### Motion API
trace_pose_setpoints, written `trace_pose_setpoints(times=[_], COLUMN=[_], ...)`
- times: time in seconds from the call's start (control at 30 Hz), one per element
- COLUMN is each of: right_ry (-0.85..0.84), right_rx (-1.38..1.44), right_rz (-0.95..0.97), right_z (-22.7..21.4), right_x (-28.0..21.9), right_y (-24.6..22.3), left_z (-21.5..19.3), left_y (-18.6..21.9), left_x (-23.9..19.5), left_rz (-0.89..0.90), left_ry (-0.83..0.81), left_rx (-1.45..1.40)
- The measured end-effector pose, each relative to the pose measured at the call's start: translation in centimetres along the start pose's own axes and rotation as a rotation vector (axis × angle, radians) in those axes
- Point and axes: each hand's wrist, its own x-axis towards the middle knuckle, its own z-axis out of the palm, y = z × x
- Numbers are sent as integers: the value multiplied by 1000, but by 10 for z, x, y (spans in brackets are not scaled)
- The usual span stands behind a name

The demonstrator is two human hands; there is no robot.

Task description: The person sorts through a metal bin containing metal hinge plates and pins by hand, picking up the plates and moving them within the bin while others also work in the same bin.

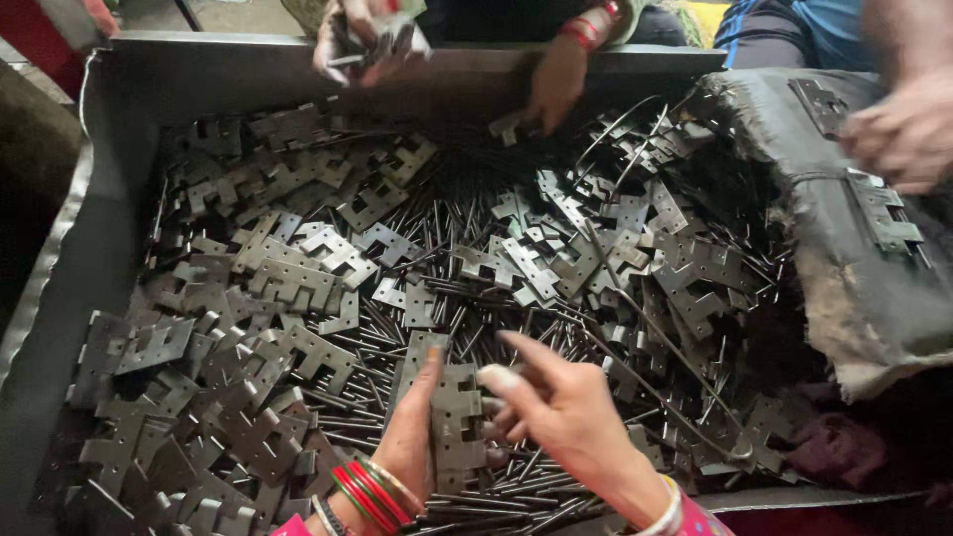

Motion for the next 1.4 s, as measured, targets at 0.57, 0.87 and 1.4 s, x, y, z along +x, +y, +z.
trace_pose_setpoints(times=[0.57,0.87,1.4], right_ry=[-58,748,929], right_rx=[484,-383,-1113], right_rz=[108,-568,-673], right_z=[-4,-144,-238], right_x=[-14,8,8], right_y=[73,55,74], left_z=[-54,-66,-87], left_y=[66,38,24], left_x=[-5,9,53], left_rz=[781,405,1082], left_ry=[644,808,598], left_rx=[1634,2199,1735])
